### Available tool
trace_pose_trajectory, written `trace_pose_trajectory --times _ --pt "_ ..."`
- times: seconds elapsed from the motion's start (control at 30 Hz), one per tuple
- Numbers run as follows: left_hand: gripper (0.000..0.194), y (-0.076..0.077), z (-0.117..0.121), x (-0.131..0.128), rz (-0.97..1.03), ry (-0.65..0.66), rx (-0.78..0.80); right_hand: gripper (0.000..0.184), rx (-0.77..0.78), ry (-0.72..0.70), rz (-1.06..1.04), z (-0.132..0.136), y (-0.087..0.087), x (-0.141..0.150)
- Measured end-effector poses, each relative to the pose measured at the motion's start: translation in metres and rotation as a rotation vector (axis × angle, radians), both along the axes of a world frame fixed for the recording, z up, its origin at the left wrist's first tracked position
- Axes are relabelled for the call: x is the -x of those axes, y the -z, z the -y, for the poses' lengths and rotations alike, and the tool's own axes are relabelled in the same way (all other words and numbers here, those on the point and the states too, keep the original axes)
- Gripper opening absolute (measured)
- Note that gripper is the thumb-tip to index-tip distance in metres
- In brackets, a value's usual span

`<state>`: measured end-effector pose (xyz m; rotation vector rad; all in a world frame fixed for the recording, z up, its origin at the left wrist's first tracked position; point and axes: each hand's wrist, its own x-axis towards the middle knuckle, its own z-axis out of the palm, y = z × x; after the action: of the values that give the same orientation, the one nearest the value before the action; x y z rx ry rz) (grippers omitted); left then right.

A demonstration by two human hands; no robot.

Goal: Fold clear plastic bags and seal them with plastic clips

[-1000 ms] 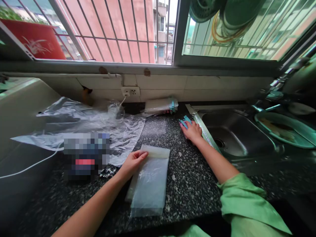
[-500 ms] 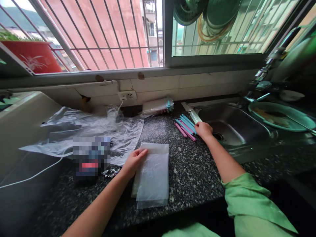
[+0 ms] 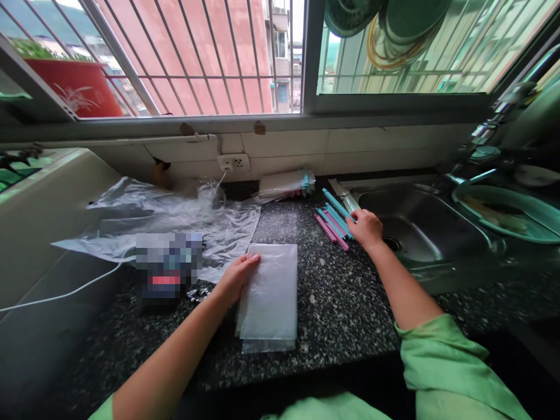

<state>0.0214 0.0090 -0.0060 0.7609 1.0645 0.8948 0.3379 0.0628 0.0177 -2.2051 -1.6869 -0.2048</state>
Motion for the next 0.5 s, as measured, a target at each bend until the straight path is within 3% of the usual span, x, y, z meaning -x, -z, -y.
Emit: trace_pose_trajectory --times 0.27,0.37,0.5 --pt "0.04 0.0 0.001 0.001 -0.016 0.072 -0.026 0.015 -0.263 -0.738 -0.253 0.043 -0.003 0.065" --pt "0.039 -0.002 0.002 0.001 -0.007 0.092 -0.026 0.013 -0.294 -0.849 -0.286 0.058 0.001 0.083" --pt "0.032 -0.003 0.003 -0.001 -0.042 0.06 -0.006 0.014 -0.279 -0.895 -0.248 0.066 0.008 0.093"
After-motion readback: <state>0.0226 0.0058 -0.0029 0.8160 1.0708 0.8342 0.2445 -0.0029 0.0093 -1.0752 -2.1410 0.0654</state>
